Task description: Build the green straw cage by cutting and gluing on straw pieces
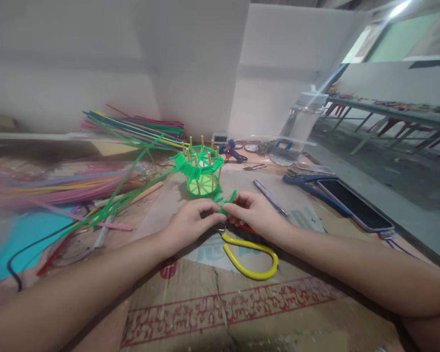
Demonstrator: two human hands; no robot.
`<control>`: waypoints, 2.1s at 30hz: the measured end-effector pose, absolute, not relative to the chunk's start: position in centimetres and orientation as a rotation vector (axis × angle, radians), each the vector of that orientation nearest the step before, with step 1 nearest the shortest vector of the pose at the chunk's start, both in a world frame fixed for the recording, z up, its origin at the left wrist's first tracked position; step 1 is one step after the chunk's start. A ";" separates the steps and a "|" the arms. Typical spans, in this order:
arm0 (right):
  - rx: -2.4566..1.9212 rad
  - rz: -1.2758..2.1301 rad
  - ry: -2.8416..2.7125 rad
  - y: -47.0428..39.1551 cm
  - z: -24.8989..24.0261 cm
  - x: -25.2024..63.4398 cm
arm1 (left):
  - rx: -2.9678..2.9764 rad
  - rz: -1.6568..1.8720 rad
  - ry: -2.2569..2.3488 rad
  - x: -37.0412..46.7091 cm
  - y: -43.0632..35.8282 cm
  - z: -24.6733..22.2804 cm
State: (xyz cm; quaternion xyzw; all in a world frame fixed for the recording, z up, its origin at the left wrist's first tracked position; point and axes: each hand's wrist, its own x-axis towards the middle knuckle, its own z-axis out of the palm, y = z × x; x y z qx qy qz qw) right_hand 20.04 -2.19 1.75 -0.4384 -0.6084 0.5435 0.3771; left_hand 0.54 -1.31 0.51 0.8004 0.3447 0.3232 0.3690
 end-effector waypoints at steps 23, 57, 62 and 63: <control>-1.109 1.255 -1.620 -2.4 1.1 20.2 | 2.178 0.804 0.849 0.4 -1.4 0.3; -1.078 1.464 -1.526 -2.3 1.8 20.2 | 2.124 0.863 0.853 0.5 -1.6 0.9; -1.090 1.460 -1.574 -2.4 1.8 20.2 | 2.131 0.893 0.837 0.4 -1.6 0.9; -1.092 1.452 -1.579 -2.4 1.8 20.1 | 2.134 0.896 0.841 0.4 -1.6 0.9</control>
